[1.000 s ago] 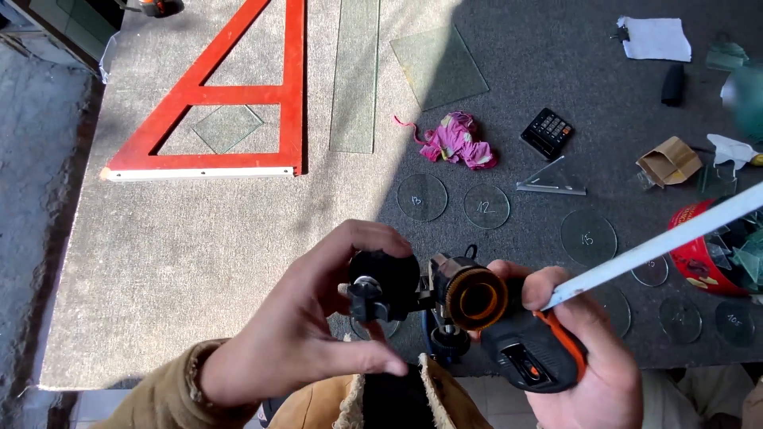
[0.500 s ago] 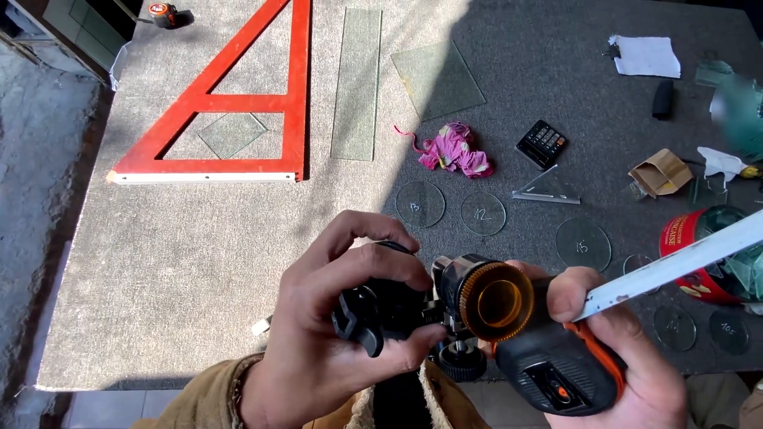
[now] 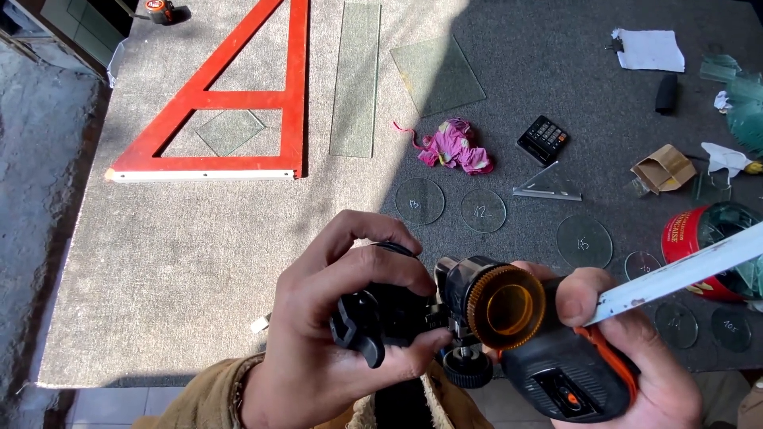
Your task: Measuring the diameter of circular glass pieces and using a specialized tool to polish or cut the edges.
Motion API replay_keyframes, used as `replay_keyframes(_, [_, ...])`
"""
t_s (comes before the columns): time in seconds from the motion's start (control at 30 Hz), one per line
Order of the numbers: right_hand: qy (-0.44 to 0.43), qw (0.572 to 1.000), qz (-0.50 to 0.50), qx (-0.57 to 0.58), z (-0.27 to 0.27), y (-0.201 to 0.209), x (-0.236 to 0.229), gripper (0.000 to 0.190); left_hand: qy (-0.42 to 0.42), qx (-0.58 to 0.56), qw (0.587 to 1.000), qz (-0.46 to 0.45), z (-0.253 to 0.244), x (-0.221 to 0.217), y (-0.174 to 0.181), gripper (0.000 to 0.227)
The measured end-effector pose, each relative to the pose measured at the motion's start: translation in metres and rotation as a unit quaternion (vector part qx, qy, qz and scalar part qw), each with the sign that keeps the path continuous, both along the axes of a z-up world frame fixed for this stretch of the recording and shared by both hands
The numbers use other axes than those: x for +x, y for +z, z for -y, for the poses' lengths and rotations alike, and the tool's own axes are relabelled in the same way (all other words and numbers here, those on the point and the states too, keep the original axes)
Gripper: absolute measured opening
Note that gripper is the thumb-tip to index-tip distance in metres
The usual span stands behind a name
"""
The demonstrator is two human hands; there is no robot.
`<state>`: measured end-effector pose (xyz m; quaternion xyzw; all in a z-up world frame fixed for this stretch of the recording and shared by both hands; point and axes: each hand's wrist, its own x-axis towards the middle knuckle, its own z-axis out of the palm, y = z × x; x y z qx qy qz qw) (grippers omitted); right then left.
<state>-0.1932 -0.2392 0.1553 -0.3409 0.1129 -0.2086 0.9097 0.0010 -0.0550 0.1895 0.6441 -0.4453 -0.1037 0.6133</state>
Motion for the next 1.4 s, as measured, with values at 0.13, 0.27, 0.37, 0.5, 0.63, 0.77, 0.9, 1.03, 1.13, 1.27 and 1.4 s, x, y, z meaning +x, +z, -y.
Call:
replay_keyframes(0.13, [-0.005, 1.0, -0.002, 0.003, -0.001, 0.0008, -0.0002, 0.022, 0.002, -0.001, 1.0, 0.007, 0.0017, 0.0001, 0.0005, 0.025])
replay_keyframes(0.27, [-0.016, 1.0, -0.02, -0.002, -0.0002, 0.0022, 0.0002, 0.022, 0.007, -0.002, 1.0, -0.001, 0.0038, -0.0004, 0.0004, 0.025])
replay_keyframes(0.37, [-0.005, 1.0, -0.008, -0.006, 0.0021, 0.002, 0.0004, 0.024, 0.007, -0.001, 1.0, 0.0, 0.0047, -0.0002, 0.0004, 0.025])
replay_keyframes(0.5, [-0.007, 1.0, -0.014, -0.001, 0.0043, 0.002, 0.0002, 0.024, 0.01, -0.001, 1.0, 0.001, 0.0059, 0.0, 0.0003, 0.026])
replay_keyframes(0.63, [-0.004, 1.0, -0.024, 0.008, 0.0061, 0.0011, -0.0026, 0.023, 0.014, 0.002, 1.0, 0.0, 0.007, -0.0004, 0.0004, 0.026])
replay_keyframes(0.77, [0.006, 1.0, -0.025, 0.018, 0.0077, 0.0041, -0.002, 0.023, 0.014, 0.007, 1.0, 0.009, 0.0078, 0.0, 0.0011, 0.027])
replay_keyframes(0.9, [-0.016, 0.999, -0.03, 0.008, 0.0021, 0.0056, -0.0014, 0.023, 0.016, 0.004, 1.0, 0.011, 0.0089, -0.0003, 0.0008, 0.026])
replay_keyframes(1.03, [-0.028, 0.999, -0.024, 0.013, 0.001, 0.0049, -0.0018, 0.023, 0.012, 0.002, 1.0, 0.012, 0.0091, -0.0005, 0.0008, 0.027])
replay_keyframes(1.13, [-0.018, 0.999, -0.02, 0.018, 0.0032, 0.0054, -0.0033, 0.023, 0.01, 0.0, 1.0, 0.011, 0.0096, -0.0012, 0.0014, 0.026])
replay_keyframes(1.27, [-0.022, 0.999, -0.032, 0.018, 0.0043, 0.0041, -0.0054, 0.023, 0.011, 0.004, 1.0, 0.014, 0.009, -0.0017, 0.0018, 0.027])
replay_keyframes(1.4, [-0.026, 0.999, -0.038, 0.024, 0.0057, 0.0022, -0.0091, 0.022, 0.008, 0.005, 1.0, 0.015, 0.0082, -0.0019, 0.0025, 0.027])
